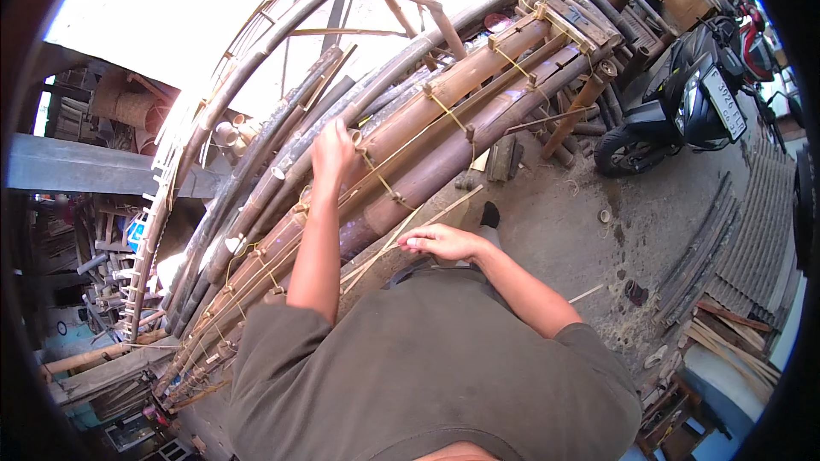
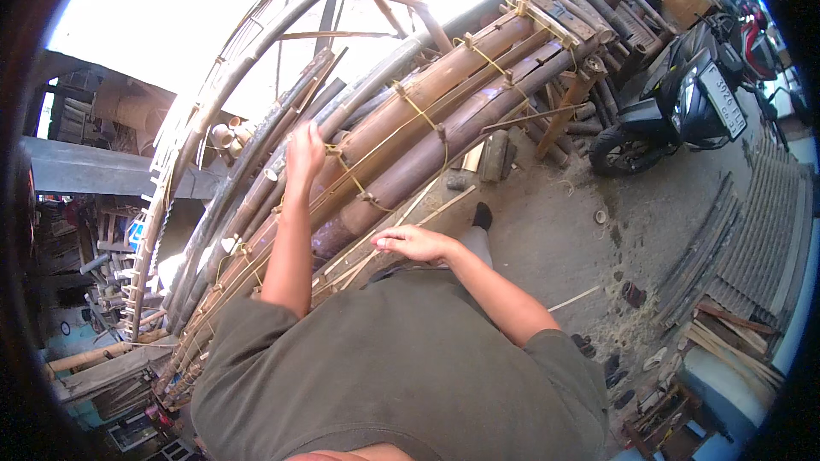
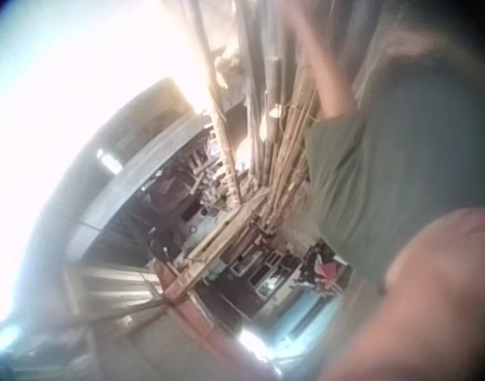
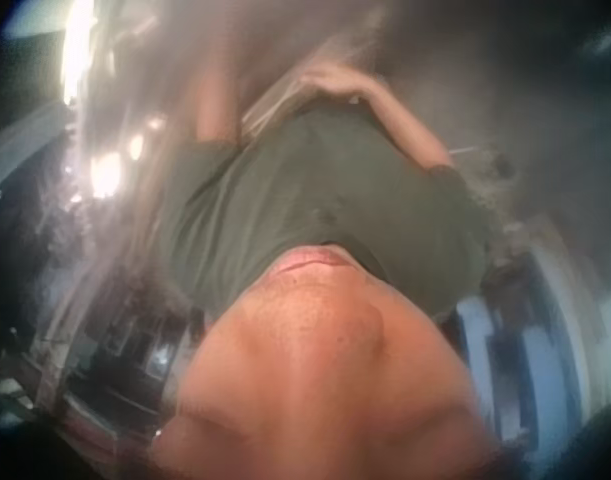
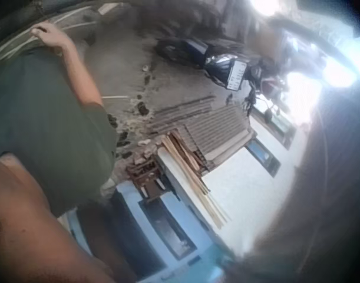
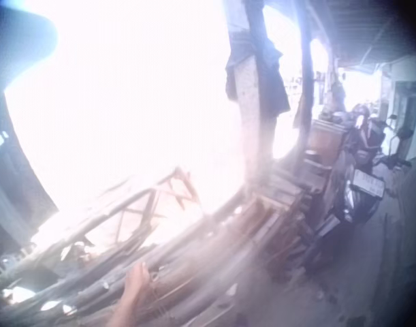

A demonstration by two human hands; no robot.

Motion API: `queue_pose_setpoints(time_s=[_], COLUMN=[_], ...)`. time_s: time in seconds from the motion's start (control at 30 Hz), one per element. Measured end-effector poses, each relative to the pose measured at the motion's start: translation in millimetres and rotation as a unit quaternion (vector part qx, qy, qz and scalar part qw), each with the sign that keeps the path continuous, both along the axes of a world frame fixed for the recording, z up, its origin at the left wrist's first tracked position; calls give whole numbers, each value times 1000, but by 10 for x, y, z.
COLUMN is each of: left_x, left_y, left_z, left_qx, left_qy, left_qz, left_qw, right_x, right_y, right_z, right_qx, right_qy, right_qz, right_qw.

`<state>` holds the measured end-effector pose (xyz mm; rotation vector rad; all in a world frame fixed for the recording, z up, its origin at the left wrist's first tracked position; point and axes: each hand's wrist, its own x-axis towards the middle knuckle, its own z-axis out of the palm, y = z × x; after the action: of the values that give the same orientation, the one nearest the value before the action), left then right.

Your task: The person ties thin bamboo strips to a horizontal rack of larger bamboo poles using yellow string. They repeatedly wrap the string around the poles and secure it with knots, moving along the rack to tie multiple sections.

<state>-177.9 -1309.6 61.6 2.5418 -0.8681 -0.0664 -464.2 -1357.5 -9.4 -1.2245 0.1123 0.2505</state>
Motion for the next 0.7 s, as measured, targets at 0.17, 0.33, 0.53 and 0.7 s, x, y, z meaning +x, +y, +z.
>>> queue_pose_setpoints(time_s=[0.17,0.33,0.53,0.7], left_x=[-645,-693,-779,-700], left_y=[746,794,682,846], left_z=[-214,-760,-231,-247], left_qx=[2,-79,-83,-4], left_qy=[135,-51,114,135], left_qz=[-131,-86,-82,-55], left_qw=[982,992,987,989], right_x=[489,1437,2135,1720], right_y=[331,683,-337,-320], right_z=[87,765,822,1415], right_qx=[345,-280,-745,-418], right_qy=[77,-170,26,-234], right_qz=[-474,-349,-56,24], right_qw=[807,878,664,877])
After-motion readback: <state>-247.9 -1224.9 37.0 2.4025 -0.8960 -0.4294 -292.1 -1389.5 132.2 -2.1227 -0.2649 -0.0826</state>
